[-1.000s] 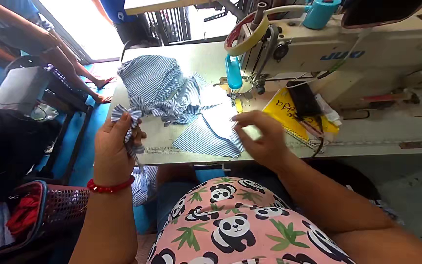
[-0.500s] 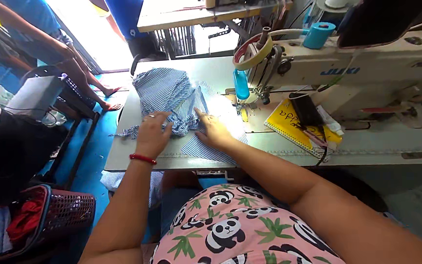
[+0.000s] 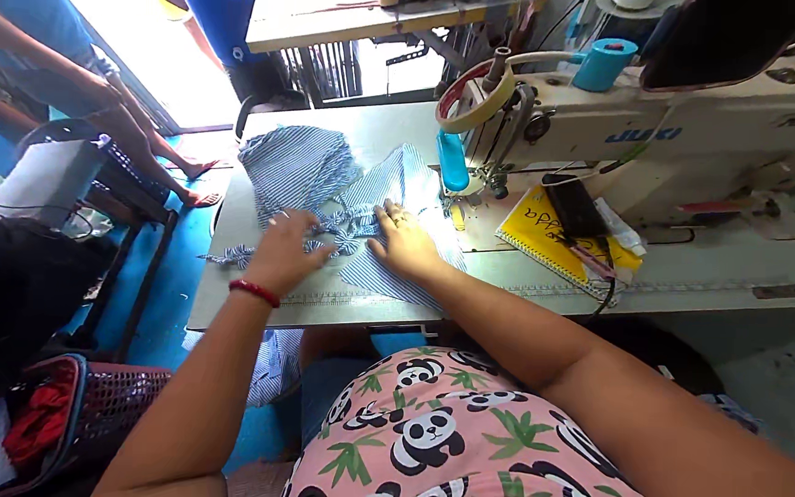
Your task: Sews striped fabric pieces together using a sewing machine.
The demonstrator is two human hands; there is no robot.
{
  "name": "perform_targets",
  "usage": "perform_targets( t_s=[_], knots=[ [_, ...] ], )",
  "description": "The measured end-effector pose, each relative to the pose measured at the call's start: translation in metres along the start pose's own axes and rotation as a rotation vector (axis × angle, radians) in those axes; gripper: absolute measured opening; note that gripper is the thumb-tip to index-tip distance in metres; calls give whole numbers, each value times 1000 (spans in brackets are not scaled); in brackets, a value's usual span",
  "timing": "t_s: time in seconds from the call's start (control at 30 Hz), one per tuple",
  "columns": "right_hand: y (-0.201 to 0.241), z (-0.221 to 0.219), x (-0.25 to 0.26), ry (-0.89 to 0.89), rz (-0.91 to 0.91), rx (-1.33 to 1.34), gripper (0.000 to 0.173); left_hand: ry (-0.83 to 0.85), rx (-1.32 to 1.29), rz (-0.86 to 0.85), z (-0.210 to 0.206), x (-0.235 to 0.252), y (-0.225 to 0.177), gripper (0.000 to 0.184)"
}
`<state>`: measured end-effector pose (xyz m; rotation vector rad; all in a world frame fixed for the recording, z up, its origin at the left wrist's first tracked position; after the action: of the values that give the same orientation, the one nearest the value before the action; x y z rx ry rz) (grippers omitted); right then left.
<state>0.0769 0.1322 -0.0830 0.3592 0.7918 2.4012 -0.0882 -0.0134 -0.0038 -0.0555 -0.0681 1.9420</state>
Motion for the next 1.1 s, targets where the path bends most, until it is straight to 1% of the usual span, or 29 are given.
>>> perform_targets(
  t_s=[0.03, 0.07, 0.1, 0.13, 0.17, 0.2, 0.23, 0.27, 0.3, 0.33, 0.37, 0.4, 0.43, 0.47, 0.5, 0.53, 0.57, 0.6, 0.63, 0.67, 0.7, 0.73, 0.77, 0.83, 0.93, 1.03, 1.1],
  knots=[
    [0, -1, 0, -3, 1, -2, 69, 16, 101, -57, -21, -9, -2, 48],
    [-1, -2, 0, -8, 7, -3, 69, -8, 183, -90, -38, -18, 1, 40],
    [0, -3, 0, -12, 10, -4, 69, -57, 221, -85, -47, -27, 10, 31],
    [0, -3, 0, -8, 7, -7, 69, -81, 203, -22, -47, -37, 23, 28],
    [0, -2, 0, 6, -2, -14, 69, -92, 113, 89, -41, -49, 37, 31],
    [-1, -2, 1, 16, -7, -23, 69, -109, -37, 224, -29, -65, 51, 37],
    [-2, -2, 1, 18, -9, -33, 70, -172, -197, 334, -17, -84, 61, 40],
    [-2, -2, 0, 3, 2, -41, 69, -246, -327, 393, -6, -103, 66, 40],
    [0, -1, -2, -33, 33, -37, 66, -313, -452, 410, 3, -120, 65, 37],
    [6, 1, -6, -107, 110, -10, 62, -370, -588, 384, 10, -133, 58, 31],
    [16, 4, -12, -189, 226, 41, 57, -424, -739, 332, 15, -142, 50, 24],
    [29, 8, -22, -240, 342, 133, 52, -473, -915, 273, 19, -146, 40, 18],
    [46, 11, -36, -221, 422, 260, 49, -519, -1104, 213, 22, -148, 29, 17],
    [65, 12, -51, -133, 468, 424, 50, -566, -1293, 161, 27, -146, 17, 19],
    [84, 12, -67, 30, 476, 612, 55, -603, -1460, 112, 32, -143, 5, 23],
    [100, 9, -82, 229, 448, 779, 63, -621, -1606, 56, 37, -138, -6, 29],
    [114, 6, -94, 402, 417, 901, 68, -617, -1746, -4, 42, -132, -16, 35],
    [122, 4, -102, 527, 396, 991, 64, -595, -1881, -73, 46, -124, -25, 38],
    [125, 4, -108, 604, 365, 1064, 51, -570, -2006, -137, 49, -116, -32, 40],
    [125, 5, -113, 620, 323, 1145, 33, -548, -2112, -192, 51, -107, -37, 40],
    [122, 8, -117, 623, 269, 1229, 26, -548, -2200, -220, 54, -98, -41, 40],
    [116, 14, -120, 617, 203, 1298, 26, -564, -2273, -233, 56, -91, -43, 41],
    [110, 22, -124, 605, 131, 1348, 27, -580, -2300, -219, 56, -86, -44, 43],
    [95, 38, -129, 572, 5, 1418, 30, -631, -2248, -115, 50, -76, -40, 44],
    [70, 49, -133, 436, -120, 1446, 31, -705, -2035, 196, 27, -55, -34, 38],
    [45, 48, -132, 204, -144, 1267, 35, -661, -1816, 417, 3, -30, -31, 31],
    [30, 46, -131, 39, -109, 1121, 32, -618, -1667, 563, -12, -19, -26, 19]
  ],
)
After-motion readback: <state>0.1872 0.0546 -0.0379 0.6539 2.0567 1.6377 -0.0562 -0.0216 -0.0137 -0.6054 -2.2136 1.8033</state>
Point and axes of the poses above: each hand's wrist, its own x-axis towards the middle knuckle, its own z-axis out of the back of the hand, y = z × x, the point moved 3 cm from there along x, towards the middle knuckle, and after that the axes turned 15 degrees about x, right-handed, at the moved point
